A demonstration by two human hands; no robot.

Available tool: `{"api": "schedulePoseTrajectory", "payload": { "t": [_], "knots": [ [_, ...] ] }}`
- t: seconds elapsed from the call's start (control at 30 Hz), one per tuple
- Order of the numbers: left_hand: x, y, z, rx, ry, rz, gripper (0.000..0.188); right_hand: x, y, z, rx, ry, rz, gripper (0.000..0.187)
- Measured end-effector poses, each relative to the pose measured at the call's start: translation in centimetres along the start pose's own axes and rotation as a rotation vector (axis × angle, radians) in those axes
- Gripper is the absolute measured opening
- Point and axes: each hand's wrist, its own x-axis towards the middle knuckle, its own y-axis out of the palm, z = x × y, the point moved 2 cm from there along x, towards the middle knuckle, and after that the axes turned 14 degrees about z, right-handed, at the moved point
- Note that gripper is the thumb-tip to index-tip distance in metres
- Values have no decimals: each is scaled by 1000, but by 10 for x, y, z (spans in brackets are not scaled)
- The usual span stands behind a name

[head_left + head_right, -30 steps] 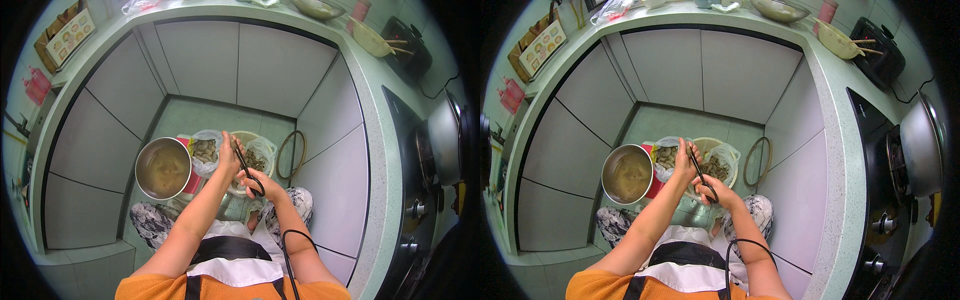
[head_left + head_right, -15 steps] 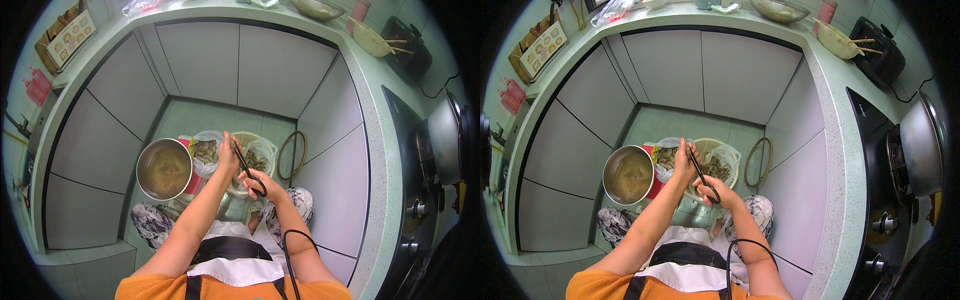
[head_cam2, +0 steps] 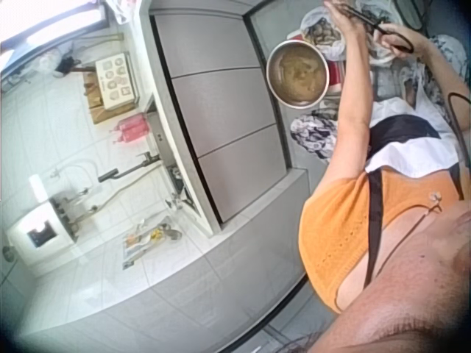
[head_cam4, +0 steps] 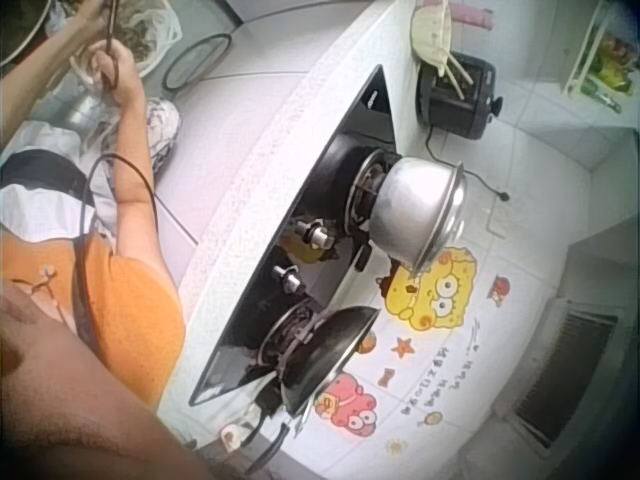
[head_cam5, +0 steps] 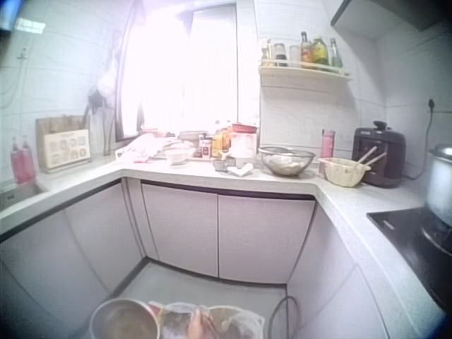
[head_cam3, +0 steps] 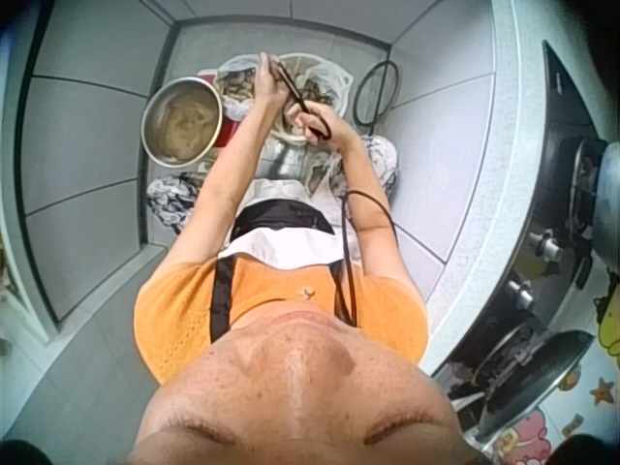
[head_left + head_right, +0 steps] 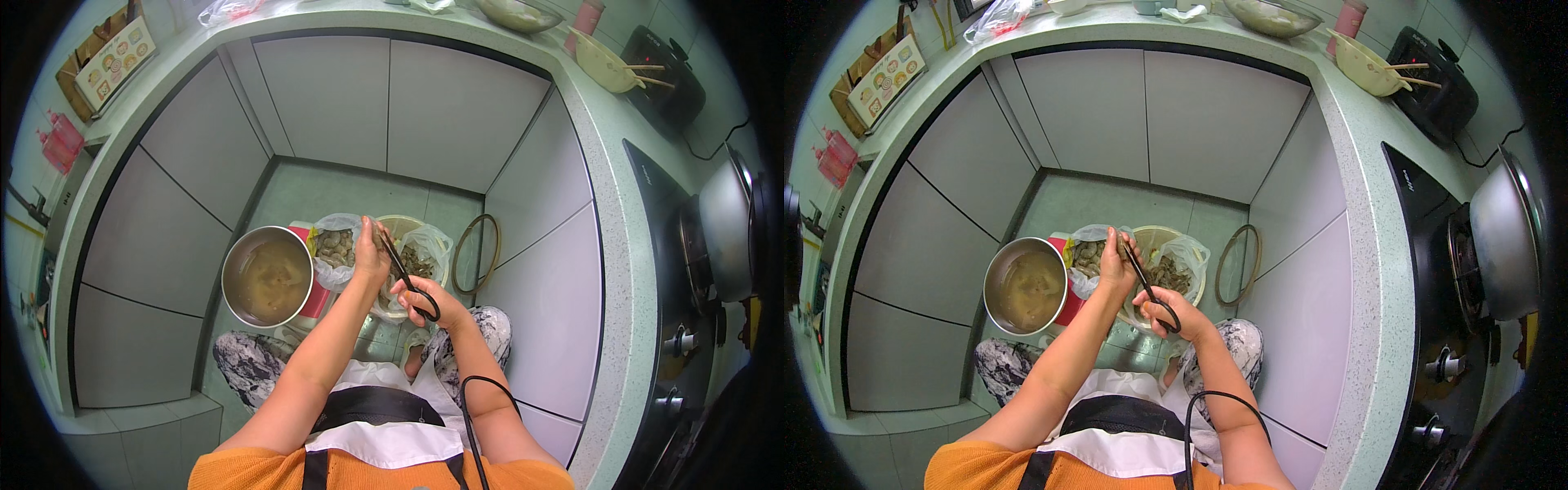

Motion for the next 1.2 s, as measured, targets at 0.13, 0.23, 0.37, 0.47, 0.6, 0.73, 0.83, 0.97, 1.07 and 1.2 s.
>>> {"api": "schedulePoseTrajectory", "payload": {
  "t": [0.13,0.23,0.37,0.47,0.6,0.73,0.83,0.97,1.07,1.2],
  "knots": [
    [0,0,-1,5,-6,-13,37,0,0,1,3,-2,8,33],
    [-1,2,-1,54,-5,22,37,1,0,0,15,-2,12,33],
    [-5,7,-2,88,17,56,37,2,2,1,27,-10,9,33],
    [-7,14,-1,84,35,46,37,4,4,-1,28,-32,-11,32],
    [-10,16,2,71,19,96,38,5,2,-3,45,-65,-16,32],
    [-11,18,2,105,1,145,38,4,2,-1,47,-67,-23,31],
    [-12,23,1,131,0,113,38,4,2,0,61,-76,-28,29],
    [-12,19,-3,163,8,119,35,4,2,1,43,-61,-45,26],
    [-10,20,-5,209,35,74,36,4,1,1,51,-60,-46,25],
    [-8,15,-11,270,40,132,30,3,1,2,18,-12,-50,27]
  ]
}}
